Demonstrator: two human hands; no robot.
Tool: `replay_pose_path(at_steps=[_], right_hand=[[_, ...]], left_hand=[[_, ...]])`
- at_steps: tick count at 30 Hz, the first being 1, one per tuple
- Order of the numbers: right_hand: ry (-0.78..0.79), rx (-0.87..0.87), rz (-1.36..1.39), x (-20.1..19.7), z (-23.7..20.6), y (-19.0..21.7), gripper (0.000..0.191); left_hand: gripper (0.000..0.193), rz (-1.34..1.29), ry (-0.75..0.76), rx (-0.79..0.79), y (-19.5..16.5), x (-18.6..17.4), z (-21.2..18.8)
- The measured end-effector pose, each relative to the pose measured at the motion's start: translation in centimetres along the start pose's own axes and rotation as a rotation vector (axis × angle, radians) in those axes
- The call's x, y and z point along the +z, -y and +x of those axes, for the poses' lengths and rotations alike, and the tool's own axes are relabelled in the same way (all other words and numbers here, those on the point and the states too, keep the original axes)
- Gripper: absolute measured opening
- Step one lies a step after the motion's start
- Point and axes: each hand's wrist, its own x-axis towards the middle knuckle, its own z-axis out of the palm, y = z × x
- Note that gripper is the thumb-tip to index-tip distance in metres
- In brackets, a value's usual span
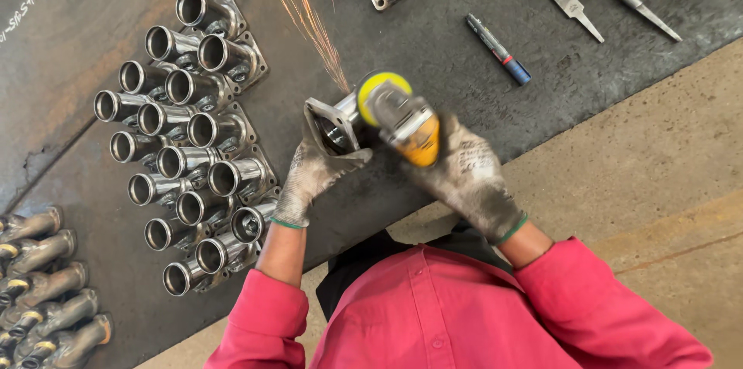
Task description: The person picks up a metal flanged pipe fitting from the workbench and grinds its edges and weld seams with an angle grinder, producing sparks. They rotate the fitting to grind different sides, then place the finished fitting back on the bench and pick up the next one.
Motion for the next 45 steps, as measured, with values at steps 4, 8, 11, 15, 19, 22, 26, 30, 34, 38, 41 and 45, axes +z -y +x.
replay_pose_path(at_steps=[4,8,11,15,19,22,26,30,34,38,41,45], right_hand=[[0.097,0.386,0.162,-0.2,0.4,-0.4,0.076],[0.014,0.115,0.052,0.8,0.2,0.6,0.077],[0.137,0.298,0.128,0.9,0.3,0.0,0.078],[0.001,0.245,0.215,0.6,0.4,-1.1,0.077],[-0.018,0.119,0.059,1.3,-0.3,-0.2,0.076],[-0.035,0.127,0.113,1.4,-0.3,0.1,0.076],[0.041,0.447,0.159,0.7,0.3,-0.6,0.08],[0.005,0.266,0.119,0.9,0.0,-0.2,0.079],[-0.019,0.169,0.123,1.4,-0.1,0.2,0.079],[0.033,0.408,0.135,1.0,0.3,-0.9,0.08],[0.078,0.452,0.145,1.2,0.3,-0.8,0.083],[-0.009,0.173,0.078,1.8,0.0,0.4,0.084]], left_hand=[[0.129,0.056,0.0,0.133,0.9,0.0,0.2],[0.119,-0.056,0.051,0.094,1.0,-0.5,0.1],[0.111,0.101,0.097,0.229,0.8,-0.7,0.3],[0.11,-0.35,0.06,-0.112,0.8,-0.3,0.6],[0.107,-0.03,0.02,0.135,0.7,-0.4,0.6],[0.108,0.025,0.007,0.134,0.8,-0.7,0.8],[0.12,0.158,-0.012,0.116,1.8,-0.8,0.9],[0.114,0.121,0.044,0.136,3.3,-0.5,1.5],[0.109,0.175,0.058,0.161,3.2,-1.1,1.6],[0.113,0.134,0.021,0.076,2.0,-1.0,1.1],[0.117,-0.295,0.051,-0.046,1.5,-0.5,1.3],[0.108,0.126,0.0,0.112,1.8,-0.7,1.8]])
